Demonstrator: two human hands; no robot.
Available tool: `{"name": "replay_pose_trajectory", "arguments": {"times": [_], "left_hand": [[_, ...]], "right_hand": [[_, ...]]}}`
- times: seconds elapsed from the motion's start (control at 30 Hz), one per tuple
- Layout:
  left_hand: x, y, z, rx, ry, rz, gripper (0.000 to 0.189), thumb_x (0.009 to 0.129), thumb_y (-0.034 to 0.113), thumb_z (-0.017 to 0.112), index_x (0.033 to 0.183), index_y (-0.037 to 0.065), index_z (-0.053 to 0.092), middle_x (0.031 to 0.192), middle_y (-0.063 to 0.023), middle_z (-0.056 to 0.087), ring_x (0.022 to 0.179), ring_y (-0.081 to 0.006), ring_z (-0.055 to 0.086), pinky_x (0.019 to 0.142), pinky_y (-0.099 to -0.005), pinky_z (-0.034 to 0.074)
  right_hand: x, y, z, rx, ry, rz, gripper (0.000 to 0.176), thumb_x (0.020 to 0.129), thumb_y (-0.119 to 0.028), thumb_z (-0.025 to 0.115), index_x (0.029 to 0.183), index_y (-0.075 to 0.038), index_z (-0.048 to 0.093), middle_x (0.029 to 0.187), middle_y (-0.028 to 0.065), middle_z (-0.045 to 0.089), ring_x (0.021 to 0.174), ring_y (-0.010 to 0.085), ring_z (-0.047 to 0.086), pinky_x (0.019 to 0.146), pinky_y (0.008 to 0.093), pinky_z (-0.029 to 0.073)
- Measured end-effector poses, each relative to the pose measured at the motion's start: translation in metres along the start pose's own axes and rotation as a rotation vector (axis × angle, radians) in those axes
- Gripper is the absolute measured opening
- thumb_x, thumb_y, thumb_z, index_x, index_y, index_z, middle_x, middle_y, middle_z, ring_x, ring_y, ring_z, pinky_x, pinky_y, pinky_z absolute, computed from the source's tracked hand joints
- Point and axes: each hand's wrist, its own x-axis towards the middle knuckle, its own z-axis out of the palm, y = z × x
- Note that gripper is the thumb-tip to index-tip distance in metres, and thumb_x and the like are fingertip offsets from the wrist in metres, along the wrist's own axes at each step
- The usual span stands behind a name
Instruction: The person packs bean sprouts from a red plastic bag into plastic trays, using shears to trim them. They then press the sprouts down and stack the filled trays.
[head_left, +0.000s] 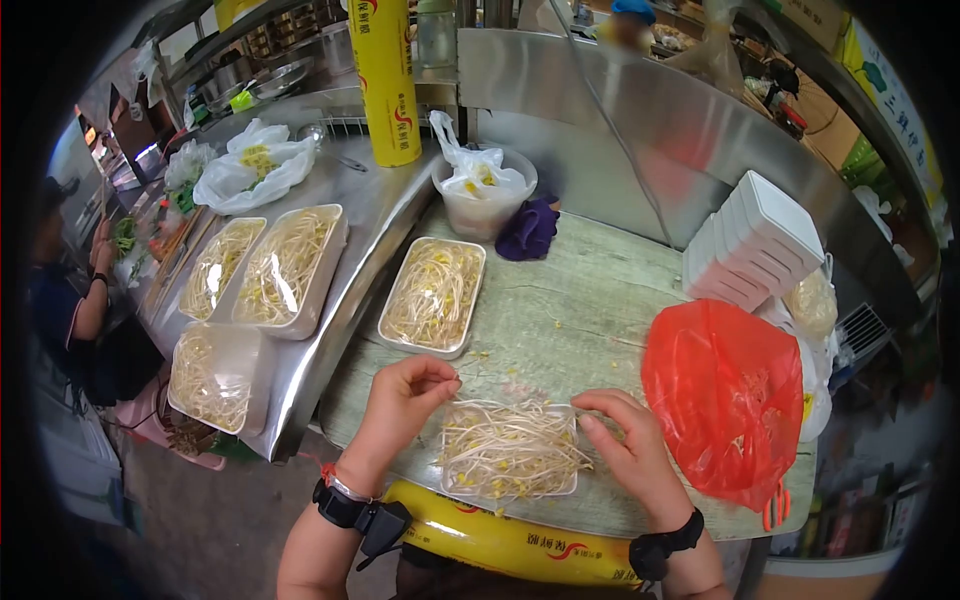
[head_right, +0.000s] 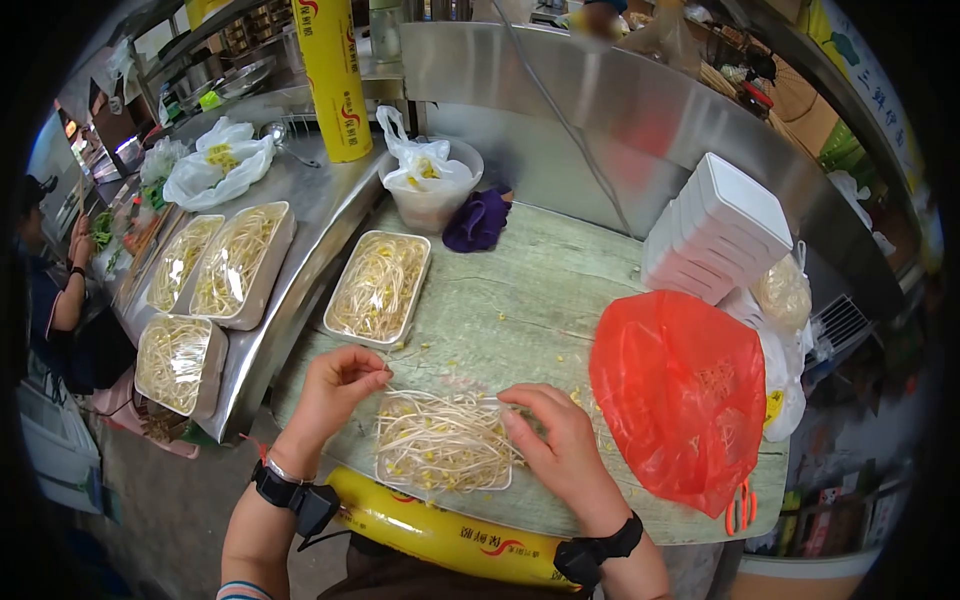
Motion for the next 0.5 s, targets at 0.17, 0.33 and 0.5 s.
{"name": "replay_pose_trajectory", "arguments": {"times": [0.17, 0.33, 0.5], "left_hand": [[-0.022, 0.014, -0.004, 0.098, -0.043, -0.006, 0.011, 0.091, 0.001, 0.076, 0.100, -0.001, 0.070, 0.092, -0.0032, 0.074, 0.088, -0.0092, 0.070, 0.081, -0.0233, 0.056], [-0.036, 0.015, -0.001, 0.115, -0.018, 0.013, 0.011, 0.092, 0.000, 0.075, 0.100, 0.000, 0.069, 0.094, -0.0020, 0.072, 0.089, -0.0084, 0.069, 0.081, -0.0231, 0.055], [-0.040, -0.010, -0.010, -0.104, 0.041, -0.059, 0.008, 0.096, 0.004, 0.071, 0.102, -0.001, 0.068, 0.093, -0.0056, 0.073, 0.086, -0.0100, 0.070, 0.079, -0.0243, 0.057]], "right_hand": [[0.005, -0.005, 0.010, -0.088, -0.076, -0.124, 0.028, 0.093, -0.018, 0.071, 0.117, -0.003, 0.069, 0.115, 0.0157, 0.070, 0.110, 0.0332, 0.066, 0.095, 0.0410, 0.052], [0.016, -0.022, 0.044, -0.309, -0.233, -0.337, 0.053, 0.092, -0.034, 0.073, 0.131, -0.001, 0.061, 0.130, 0.0202, 0.064, 0.122, 0.0375, 0.060, 0.104, 0.0457, 0.047], [0.005, -0.022, 0.073, -0.467, -0.350, -0.388, 0.071, 0.086, -0.040, 0.077, 0.140, 0.000, 0.054, 0.143, 0.0197, 0.056, 0.134, 0.0358, 0.052, 0.113, 0.0478, 0.039]]}}
